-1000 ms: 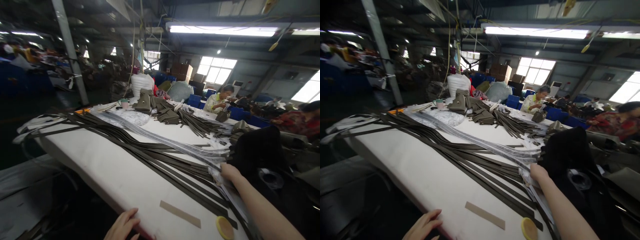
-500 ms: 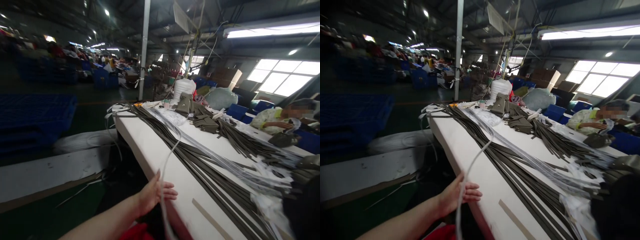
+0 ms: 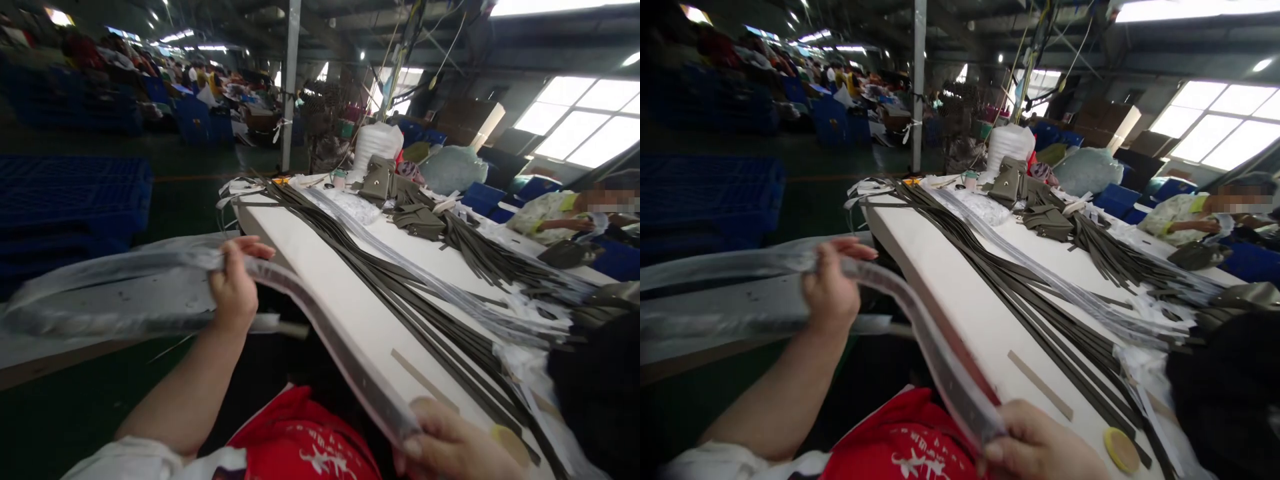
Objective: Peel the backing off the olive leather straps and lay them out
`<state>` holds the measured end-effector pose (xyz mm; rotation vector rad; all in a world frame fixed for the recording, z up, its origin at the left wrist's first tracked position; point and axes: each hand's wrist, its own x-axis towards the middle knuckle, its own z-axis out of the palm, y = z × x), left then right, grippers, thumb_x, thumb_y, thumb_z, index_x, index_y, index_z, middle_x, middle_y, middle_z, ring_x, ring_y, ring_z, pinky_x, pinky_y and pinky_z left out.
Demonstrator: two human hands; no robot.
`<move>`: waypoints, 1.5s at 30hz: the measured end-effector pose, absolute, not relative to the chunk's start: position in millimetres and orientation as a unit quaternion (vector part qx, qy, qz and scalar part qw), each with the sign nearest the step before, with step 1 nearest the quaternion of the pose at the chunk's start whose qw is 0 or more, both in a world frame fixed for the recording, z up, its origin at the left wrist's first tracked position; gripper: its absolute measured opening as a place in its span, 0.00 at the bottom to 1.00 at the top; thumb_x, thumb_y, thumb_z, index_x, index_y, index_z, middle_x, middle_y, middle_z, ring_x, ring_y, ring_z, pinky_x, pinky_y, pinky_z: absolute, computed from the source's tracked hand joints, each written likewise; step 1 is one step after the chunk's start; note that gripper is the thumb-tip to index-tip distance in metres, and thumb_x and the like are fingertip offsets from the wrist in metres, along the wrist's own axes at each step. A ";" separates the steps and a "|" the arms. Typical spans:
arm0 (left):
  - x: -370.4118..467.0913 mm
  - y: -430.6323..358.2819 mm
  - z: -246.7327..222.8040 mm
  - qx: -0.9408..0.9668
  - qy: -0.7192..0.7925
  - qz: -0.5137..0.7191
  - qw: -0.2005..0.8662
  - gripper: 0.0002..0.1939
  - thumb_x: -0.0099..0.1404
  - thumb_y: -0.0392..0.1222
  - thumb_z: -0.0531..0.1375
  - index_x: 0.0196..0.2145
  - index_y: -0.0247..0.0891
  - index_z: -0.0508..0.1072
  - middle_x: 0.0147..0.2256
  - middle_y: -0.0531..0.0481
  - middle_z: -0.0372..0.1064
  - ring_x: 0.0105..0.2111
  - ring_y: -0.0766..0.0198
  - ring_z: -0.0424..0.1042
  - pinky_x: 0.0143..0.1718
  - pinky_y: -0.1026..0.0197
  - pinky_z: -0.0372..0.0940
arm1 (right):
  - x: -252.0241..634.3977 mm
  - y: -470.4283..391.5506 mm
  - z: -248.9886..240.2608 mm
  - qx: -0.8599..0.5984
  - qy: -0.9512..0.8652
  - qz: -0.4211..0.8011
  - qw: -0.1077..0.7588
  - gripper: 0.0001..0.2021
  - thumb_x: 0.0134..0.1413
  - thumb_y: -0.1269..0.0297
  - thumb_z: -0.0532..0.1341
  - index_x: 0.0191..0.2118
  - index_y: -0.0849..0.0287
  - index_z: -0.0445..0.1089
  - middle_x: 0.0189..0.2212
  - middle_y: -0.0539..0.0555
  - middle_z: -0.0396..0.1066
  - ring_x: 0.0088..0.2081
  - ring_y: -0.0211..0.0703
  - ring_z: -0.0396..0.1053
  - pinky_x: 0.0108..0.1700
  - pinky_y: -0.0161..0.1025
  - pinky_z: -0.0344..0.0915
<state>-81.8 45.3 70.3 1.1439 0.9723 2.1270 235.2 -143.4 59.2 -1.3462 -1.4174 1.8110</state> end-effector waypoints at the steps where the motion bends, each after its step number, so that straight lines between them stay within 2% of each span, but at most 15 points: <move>1: -73.8 57.8 55.3 0.402 0.420 0.736 0.346 0.25 0.66 0.60 0.53 0.36 0.32 0.71 0.25 0.51 0.75 0.27 0.64 0.74 0.33 0.60 0.68 | 218.4 -132.4 52.4 -0.440 -0.476 0.699 0.302 0.17 0.52 0.47 0.66 0.29 0.59 0.76 0.16 0.50 0.66 0.18 0.35 0.61 0.20 0.32 0.56; 3: -54.6 70.8 25.5 0.400 0.512 0.558 0.517 0.29 0.61 0.65 0.58 0.33 0.30 0.72 0.26 0.45 0.76 0.29 0.60 0.76 0.36 0.58 0.67 | 185.0 -104.3 38.4 -0.357 -0.349 0.710 0.497 0.13 0.56 0.51 0.65 0.31 0.57 0.74 0.14 0.45 0.61 0.17 0.32 0.58 0.24 0.30 0.60; 5: -36.1 62.8 4.0 0.427 0.491 0.431 0.625 0.32 0.59 0.68 0.58 0.36 0.30 0.74 0.30 0.41 0.78 0.33 0.57 0.77 0.42 0.55 0.66 | 158.5 -74.7 25.5 -0.299 -0.234 0.713 0.589 0.09 0.51 0.58 0.69 0.37 0.55 0.74 0.22 0.46 0.70 0.24 0.33 0.66 0.32 0.31 0.67; 9: -17.3 11.4 -6.8 0.481 0.320 0.224 0.785 0.39 0.59 0.73 0.53 0.40 0.30 0.75 0.36 0.38 0.78 0.37 0.53 0.77 0.44 0.53 0.66 | 138.0 -37.9 6.6 -0.293 -0.154 0.704 0.628 0.14 0.48 0.63 0.72 0.42 0.52 0.74 0.33 0.46 0.78 0.38 0.37 0.74 0.48 0.37 0.70; 11: -18.1 -11.4 -6.6 0.468 0.283 0.149 0.824 0.39 0.59 0.74 0.51 0.40 0.30 0.75 0.34 0.39 0.77 0.34 0.54 0.77 0.40 0.54 0.67 | 138.4 -32.8 -0.5 -0.310 -0.154 0.694 0.631 0.15 0.48 0.62 0.71 0.44 0.51 0.74 0.35 0.46 0.79 0.40 0.38 0.75 0.51 0.37 0.69; 14: -26.3 -31.6 -10.0 0.421 0.284 0.118 0.854 0.34 0.59 0.69 0.58 0.42 0.30 0.73 0.31 0.41 0.76 0.30 0.57 0.76 0.36 0.56 0.66 | 141.2 -31.5 -11.0 -0.338 -0.163 0.680 0.630 0.18 0.47 0.61 0.72 0.46 0.50 0.74 0.37 0.46 0.79 0.41 0.37 0.75 0.52 0.37 0.68; 17: -36.1 -39.7 -15.5 0.399 0.295 0.134 0.858 0.28 0.58 0.60 0.64 0.42 0.30 0.71 0.26 0.49 0.71 0.24 0.65 0.71 0.31 0.61 0.64 | 142.4 -29.5 -21.7 -0.357 -0.180 0.666 0.629 0.19 0.48 0.62 0.71 0.47 0.49 0.73 0.37 0.46 0.79 0.39 0.36 0.75 0.51 0.37 0.69; 19: -42.1 -41.3 -19.0 0.408 0.304 0.143 0.849 0.25 0.60 0.59 0.63 0.40 0.32 0.70 0.20 0.58 0.61 0.17 0.73 0.59 0.24 0.66 0.57 | 143.4 -27.6 -28.3 -0.359 -0.185 0.663 0.630 0.18 0.50 0.63 0.70 0.48 0.51 0.73 0.37 0.47 0.79 0.36 0.37 0.76 0.48 0.37 0.70; 22: -50.4 -41.4 -23.5 0.439 0.329 0.145 0.824 0.25 0.62 0.61 0.60 0.40 0.33 0.68 0.17 0.64 0.48 0.15 0.75 0.44 0.18 0.69 0.44 | 145.7 -26.4 -36.1 -0.359 -0.159 0.677 0.622 0.13 0.52 0.64 0.68 0.45 0.56 0.75 0.33 0.50 0.79 0.33 0.37 0.76 0.43 0.35 0.72; 27: -59.6 -43.4 -28.2 0.450 0.388 0.155 0.790 0.32 0.63 0.70 0.51 0.43 0.35 0.66 0.17 0.65 0.45 0.15 0.75 0.40 0.17 0.69 0.39 | 147.8 -29.4 -40.2 -0.372 -0.102 0.696 0.605 0.09 0.58 0.65 0.62 0.44 0.58 0.74 0.34 0.51 0.80 0.33 0.38 0.77 0.39 0.34 0.74; 33: -68.6 -53.1 -29.6 0.498 0.386 0.149 0.762 0.34 0.65 0.70 0.47 0.44 0.33 0.68 0.16 0.64 0.45 0.14 0.73 0.43 0.16 0.68 0.44 | 162.2 -25.5 -36.4 -0.372 -0.105 0.673 0.630 0.15 0.68 0.63 0.51 0.45 0.58 0.75 0.39 0.52 0.79 0.34 0.36 0.77 0.40 0.33 0.75; 36: -74.8 -55.9 -32.9 0.547 0.357 0.143 0.744 0.31 0.66 0.67 0.49 0.43 0.33 0.69 0.16 0.63 0.49 0.15 0.72 0.49 0.18 0.67 0.48 | 174.9 -21.8 -35.6 -0.380 -0.118 0.644 0.654 0.13 0.67 0.63 0.53 0.44 0.56 0.75 0.38 0.51 0.79 0.34 0.35 0.76 0.42 0.35 0.75; 39: -75.4 -54.8 -38.0 0.543 0.339 0.157 0.752 0.32 0.64 0.68 0.51 0.40 0.33 0.69 0.17 0.63 0.50 0.16 0.72 0.49 0.20 0.66 0.52 | 179.2 -21.9 -34.8 -0.382 -0.136 0.628 0.664 0.10 0.64 0.63 0.57 0.45 0.55 0.74 0.38 0.51 0.79 0.33 0.36 0.75 0.43 0.36 0.74; 43: -64.6 -51.1 -36.7 0.565 0.349 0.177 0.726 0.35 0.64 0.72 0.46 0.34 0.33 0.70 0.17 0.62 0.48 0.16 0.71 0.51 0.22 0.65 0.53 | 170.2 -27.6 -34.1 -0.387 -0.149 0.621 0.665 0.10 0.61 0.64 0.58 0.45 0.58 0.75 0.38 0.52 0.79 0.32 0.36 0.75 0.41 0.35 0.74; 45: -58.3 -50.2 -30.6 0.614 0.367 0.163 0.679 0.34 0.64 0.71 0.46 0.30 0.34 0.70 0.17 0.60 0.51 0.18 0.71 0.53 0.23 0.65 0.53 | 166.1 -30.3 -33.8 -0.389 -0.152 0.619 0.665 0.11 0.60 0.64 0.60 0.45 0.59 0.74 0.38 0.53 0.79 0.33 0.36 0.75 0.41 0.34 0.73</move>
